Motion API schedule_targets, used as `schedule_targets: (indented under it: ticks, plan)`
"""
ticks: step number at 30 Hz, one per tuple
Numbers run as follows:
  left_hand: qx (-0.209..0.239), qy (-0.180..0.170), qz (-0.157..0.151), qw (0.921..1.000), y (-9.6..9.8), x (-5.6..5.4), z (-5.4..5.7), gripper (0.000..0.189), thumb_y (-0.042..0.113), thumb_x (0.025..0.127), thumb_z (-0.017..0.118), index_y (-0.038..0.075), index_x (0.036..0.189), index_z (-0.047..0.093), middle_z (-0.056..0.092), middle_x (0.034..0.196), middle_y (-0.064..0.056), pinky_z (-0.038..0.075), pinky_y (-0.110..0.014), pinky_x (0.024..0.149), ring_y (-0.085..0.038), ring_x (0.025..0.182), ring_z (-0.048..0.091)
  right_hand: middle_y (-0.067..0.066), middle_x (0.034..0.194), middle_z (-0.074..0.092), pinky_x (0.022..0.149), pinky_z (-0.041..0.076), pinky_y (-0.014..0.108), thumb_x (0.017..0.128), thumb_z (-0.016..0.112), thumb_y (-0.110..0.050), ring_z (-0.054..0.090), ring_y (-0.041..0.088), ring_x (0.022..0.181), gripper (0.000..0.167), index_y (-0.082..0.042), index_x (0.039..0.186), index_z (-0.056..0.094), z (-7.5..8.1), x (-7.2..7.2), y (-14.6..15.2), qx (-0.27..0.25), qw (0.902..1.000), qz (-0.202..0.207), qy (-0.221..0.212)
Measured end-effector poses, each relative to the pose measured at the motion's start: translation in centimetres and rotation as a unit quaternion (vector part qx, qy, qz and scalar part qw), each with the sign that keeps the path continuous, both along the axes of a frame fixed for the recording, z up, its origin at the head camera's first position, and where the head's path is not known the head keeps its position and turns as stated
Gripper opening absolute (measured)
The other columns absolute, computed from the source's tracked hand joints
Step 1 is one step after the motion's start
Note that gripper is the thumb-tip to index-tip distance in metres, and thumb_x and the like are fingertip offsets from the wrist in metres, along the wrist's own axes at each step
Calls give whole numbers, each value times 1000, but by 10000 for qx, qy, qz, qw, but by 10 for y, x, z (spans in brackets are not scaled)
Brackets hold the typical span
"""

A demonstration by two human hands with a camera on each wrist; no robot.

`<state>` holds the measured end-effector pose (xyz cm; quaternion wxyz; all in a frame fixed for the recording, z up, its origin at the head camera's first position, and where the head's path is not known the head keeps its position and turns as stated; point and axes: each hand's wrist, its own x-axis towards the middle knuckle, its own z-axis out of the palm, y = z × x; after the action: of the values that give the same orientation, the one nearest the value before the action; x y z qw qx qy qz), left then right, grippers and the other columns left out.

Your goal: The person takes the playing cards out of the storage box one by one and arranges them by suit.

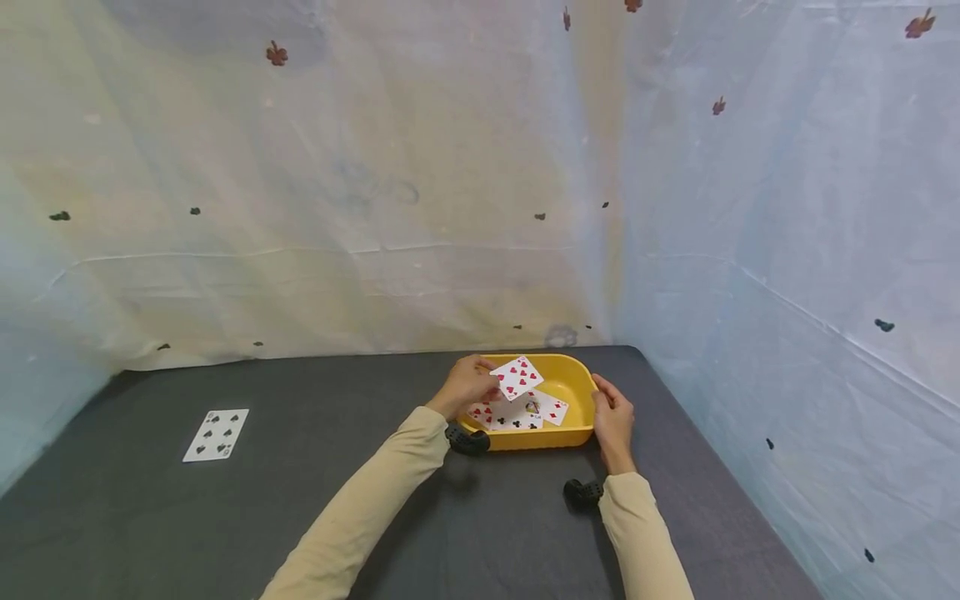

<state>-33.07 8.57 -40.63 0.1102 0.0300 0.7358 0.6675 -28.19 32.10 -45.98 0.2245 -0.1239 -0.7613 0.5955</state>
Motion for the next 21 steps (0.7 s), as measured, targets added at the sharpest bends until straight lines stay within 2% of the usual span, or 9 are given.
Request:
schedule_targets:
  ticks: [5,8,11,16,19,21]
  plan:
    - [343,-7,117,9993,-4,0,0,27,-7,88,61,-1,115,55,63,81,-15,53,-47,81,-14,54,62,19,140,49,86,46,18,103,44,-12,51,29,120,38,-1,138,52,-1,1,0,91,9999,37,44]
    - [565,-28,91,9984,-7,-1,0,30,-8,86,61,-1,114,55,63,82,-16,53,-47,81,-16,56,63,18,140,49,79,45,12,103,44,-12,52,28,118,38,-2,138,52,-1,0,0,7,10000,57,47]
    - [794,-54,-5,9968,-10,-2,1,32,-8,85,61,-1,116,54,63,84,-17,54,-47,80,-19,60,63,17,140,48,83,46,16,103,43,-12,51,28,118,38,-2,139,52,-1,-1,-1,-26,10000,90,25]
    - [1081,-89,-71,9941,-18,1,7,35,-8,85,62,-1,119,54,64,88,-19,55,-42,77,-22,66,65,18,141,48,96,44,32,103,43,-13,50,29,121,38,-1,139,51,1,-4,-3,-28,10000,89,18]
    - [1139,-37,-73,9935,-24,3,11,37,-9,85,63,-3,120,54,63,89,-20,56,-38,74,-23,68,66,17,141,47,98,43,34,103,43,-13,50,29,121,38,-1,139,51,1,-6,-2,-7,10000,78,-6]
    - [1173,-11,-97,9931,-29,4,12,38,-9,85,63,-4,121,53,62,89,-20,56,-36,73,-23,69,67,16,141,48,94,45,26,103,43,-14,50,27,122,38,-2,139,52,0,-6,-2,2,10000,53,-47]
